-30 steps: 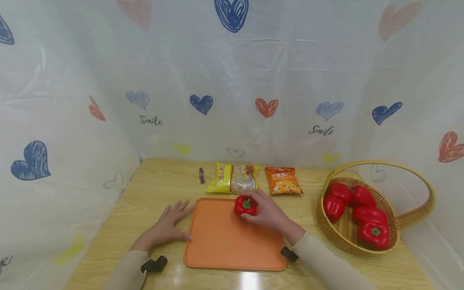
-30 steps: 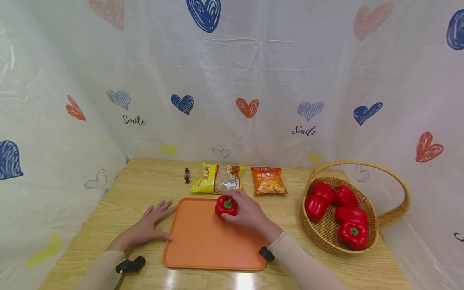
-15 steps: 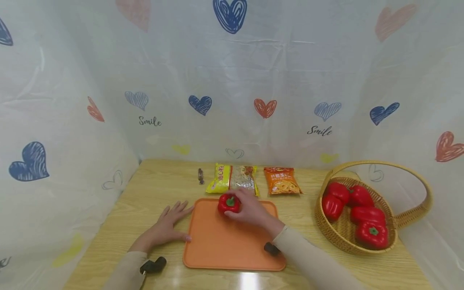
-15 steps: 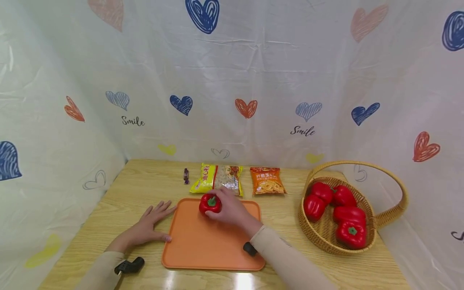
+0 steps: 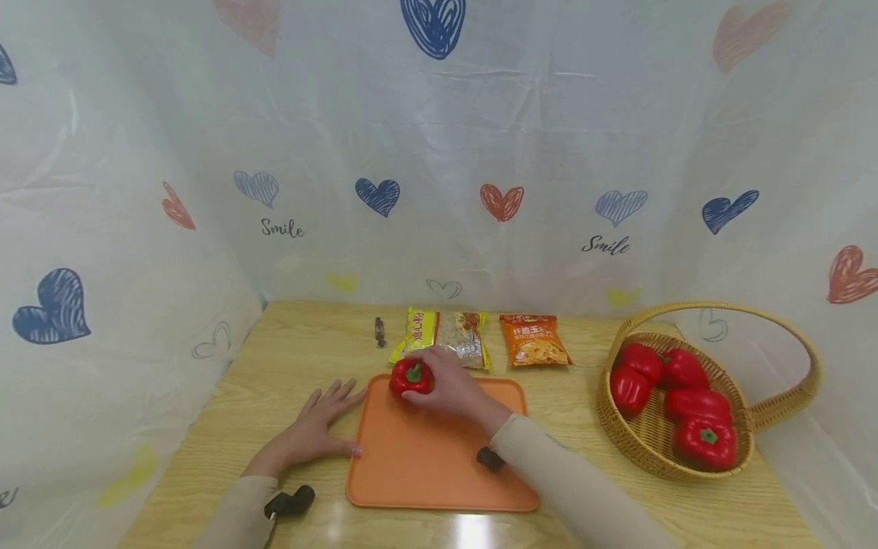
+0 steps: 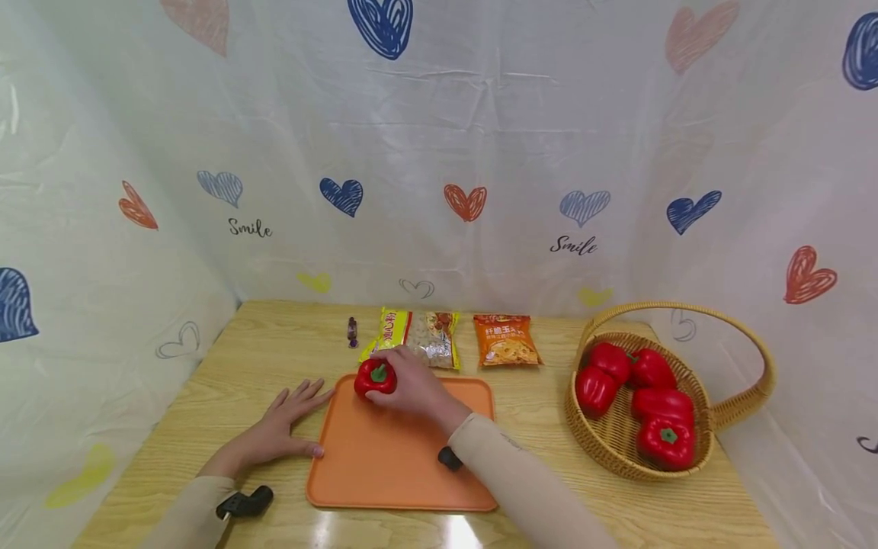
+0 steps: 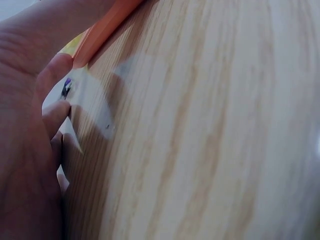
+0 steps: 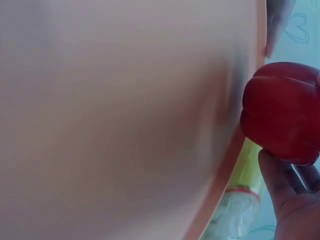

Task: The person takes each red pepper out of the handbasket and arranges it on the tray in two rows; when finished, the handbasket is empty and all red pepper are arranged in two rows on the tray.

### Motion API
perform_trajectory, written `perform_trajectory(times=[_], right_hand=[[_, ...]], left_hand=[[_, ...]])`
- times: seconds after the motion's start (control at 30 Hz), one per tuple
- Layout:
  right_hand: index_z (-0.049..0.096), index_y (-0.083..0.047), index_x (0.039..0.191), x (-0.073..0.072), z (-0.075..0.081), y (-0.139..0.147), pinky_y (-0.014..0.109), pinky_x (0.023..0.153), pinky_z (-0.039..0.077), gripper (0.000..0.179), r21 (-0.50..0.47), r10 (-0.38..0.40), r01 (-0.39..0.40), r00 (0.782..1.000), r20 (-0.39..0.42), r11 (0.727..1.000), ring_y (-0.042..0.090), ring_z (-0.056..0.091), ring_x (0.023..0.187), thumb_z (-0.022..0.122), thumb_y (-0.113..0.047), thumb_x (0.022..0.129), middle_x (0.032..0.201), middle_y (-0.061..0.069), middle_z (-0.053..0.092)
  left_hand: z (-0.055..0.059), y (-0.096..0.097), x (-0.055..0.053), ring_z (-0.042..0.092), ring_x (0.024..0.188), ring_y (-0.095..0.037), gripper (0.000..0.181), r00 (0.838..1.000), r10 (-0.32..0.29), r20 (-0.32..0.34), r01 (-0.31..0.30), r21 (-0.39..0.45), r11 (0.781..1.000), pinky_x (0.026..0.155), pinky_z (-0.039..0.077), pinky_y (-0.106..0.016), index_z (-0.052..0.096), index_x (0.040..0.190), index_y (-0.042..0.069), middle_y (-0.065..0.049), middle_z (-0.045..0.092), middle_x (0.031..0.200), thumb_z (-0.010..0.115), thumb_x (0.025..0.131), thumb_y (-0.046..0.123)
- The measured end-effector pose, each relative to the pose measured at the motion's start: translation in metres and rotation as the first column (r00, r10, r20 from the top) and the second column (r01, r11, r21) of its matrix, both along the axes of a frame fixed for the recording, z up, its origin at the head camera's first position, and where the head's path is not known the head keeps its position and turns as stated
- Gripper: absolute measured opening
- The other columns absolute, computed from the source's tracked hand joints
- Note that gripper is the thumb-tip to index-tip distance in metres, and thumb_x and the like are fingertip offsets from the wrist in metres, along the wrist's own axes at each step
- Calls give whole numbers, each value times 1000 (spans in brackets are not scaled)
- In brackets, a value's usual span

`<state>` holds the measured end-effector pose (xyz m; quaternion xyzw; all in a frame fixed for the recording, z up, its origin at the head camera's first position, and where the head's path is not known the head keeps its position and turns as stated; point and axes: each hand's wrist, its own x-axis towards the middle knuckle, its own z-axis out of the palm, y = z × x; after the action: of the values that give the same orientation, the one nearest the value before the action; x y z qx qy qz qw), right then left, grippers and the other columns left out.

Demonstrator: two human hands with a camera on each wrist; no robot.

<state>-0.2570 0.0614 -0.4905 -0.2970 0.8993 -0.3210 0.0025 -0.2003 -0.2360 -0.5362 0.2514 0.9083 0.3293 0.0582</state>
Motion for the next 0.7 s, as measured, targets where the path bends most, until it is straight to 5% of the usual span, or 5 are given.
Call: perform_trajectory(times=[0.7], right_hand=[[56,-16,140,-7,-9,-31,30,96,54,60,4,44,-44,999,26,999,17,59,115,79,-36,89,130,3,57]], left_hand=[[1,0,1,12,151,-50,98,1000,10,10,-10,0,1000,117,-2,-70,42,157,16,-23,27,164,83,77,56]])
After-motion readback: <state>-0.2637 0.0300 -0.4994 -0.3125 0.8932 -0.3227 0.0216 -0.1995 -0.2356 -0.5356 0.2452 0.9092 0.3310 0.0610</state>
